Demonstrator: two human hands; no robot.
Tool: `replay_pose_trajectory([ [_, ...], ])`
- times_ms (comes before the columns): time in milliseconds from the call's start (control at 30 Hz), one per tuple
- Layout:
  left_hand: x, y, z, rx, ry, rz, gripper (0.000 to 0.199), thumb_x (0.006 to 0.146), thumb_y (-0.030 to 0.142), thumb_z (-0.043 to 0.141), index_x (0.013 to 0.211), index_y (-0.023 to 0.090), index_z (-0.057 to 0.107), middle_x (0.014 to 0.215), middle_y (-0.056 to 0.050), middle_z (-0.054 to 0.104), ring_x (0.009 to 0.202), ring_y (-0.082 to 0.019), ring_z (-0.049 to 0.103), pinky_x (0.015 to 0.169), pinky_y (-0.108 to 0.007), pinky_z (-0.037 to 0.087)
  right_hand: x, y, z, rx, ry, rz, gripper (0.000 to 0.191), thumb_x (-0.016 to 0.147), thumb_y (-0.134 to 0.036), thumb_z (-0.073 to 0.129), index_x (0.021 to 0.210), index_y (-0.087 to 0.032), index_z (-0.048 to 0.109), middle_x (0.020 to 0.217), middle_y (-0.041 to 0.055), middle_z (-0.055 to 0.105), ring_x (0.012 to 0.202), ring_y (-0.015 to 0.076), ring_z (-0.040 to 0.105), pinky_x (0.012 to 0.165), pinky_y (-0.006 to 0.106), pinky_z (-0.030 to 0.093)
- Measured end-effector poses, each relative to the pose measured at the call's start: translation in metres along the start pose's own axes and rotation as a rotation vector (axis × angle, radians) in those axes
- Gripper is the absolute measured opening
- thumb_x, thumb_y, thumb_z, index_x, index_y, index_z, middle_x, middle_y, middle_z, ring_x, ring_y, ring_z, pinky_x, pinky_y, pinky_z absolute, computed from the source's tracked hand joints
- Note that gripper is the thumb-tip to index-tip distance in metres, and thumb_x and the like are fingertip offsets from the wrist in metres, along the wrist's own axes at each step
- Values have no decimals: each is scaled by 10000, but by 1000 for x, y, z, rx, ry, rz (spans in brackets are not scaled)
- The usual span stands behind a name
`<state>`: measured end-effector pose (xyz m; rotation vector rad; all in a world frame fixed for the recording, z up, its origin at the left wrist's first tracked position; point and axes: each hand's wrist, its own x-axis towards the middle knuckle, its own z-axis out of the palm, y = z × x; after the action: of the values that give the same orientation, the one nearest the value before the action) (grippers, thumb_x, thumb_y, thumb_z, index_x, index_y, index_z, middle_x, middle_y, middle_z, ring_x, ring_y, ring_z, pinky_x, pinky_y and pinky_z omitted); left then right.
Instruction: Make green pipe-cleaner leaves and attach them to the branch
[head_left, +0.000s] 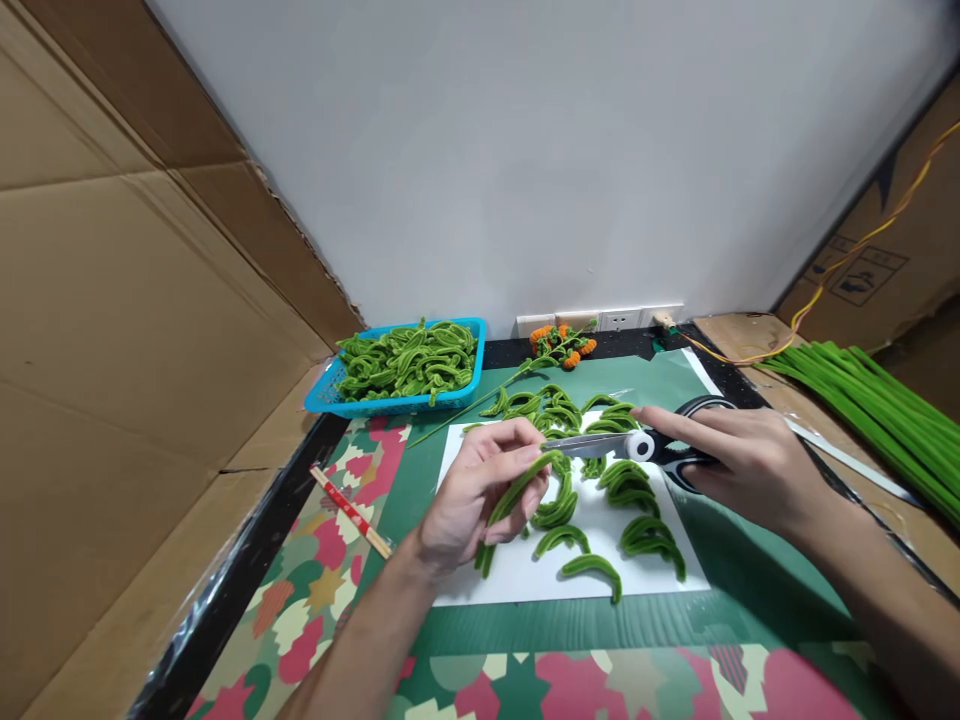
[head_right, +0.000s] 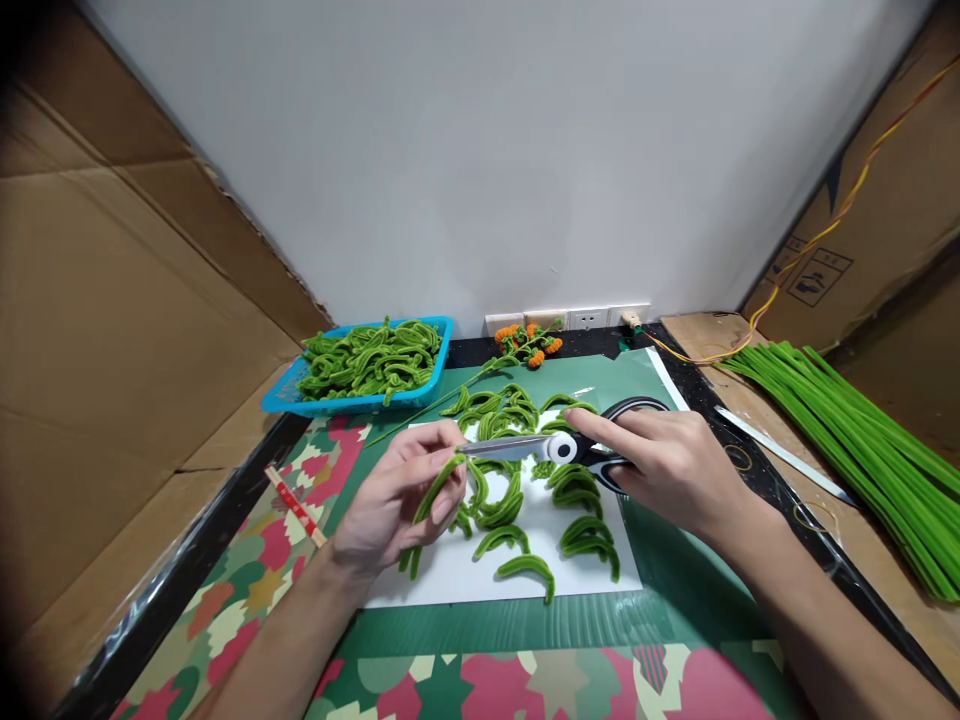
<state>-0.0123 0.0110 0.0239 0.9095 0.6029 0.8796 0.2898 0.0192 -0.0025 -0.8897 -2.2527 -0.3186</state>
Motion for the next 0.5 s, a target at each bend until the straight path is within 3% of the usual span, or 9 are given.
replay_pose_trajectory([
  [133,0,-1,-5,-68,-47,-50,222,900,330,783,840,148,670,482,31,551,280,-31,294,260,-101,264,3,-4,-2,-27,27,-28,586,817,6,509,1339,-185,694,616,-36,569,486,144,493,486,277,345],
  [267,0,2,-11,-70,-22,-80,214,831,287,831,783,137,686,454,37,528,282,-20,265,267,-105,265,5,-10,-5,346,-189,114,542,869,-12,547,1341,-221,710,794,-2,743,554,115,588,530,225,429],
  [367,-3,5,-11,-12,16,-84,231,771,284,871,760,127,702,478,9,584,277,-21,287,266,-105,232,5,-14,-10,545,-370,208,409,942,-159,679,1336,-252,736,733,-26,736,531,111,557,514,219,431],
  [500,-8,10,-7,111,-6,-60,263,757,335,893,722,125,738,494,-13,600,288,-38,352,272,-114,196,8,-15,-23,532,-412,224,313,926,-413,792,1206,-274,816,649,-28,680,538,137,553,481,240,410],
])
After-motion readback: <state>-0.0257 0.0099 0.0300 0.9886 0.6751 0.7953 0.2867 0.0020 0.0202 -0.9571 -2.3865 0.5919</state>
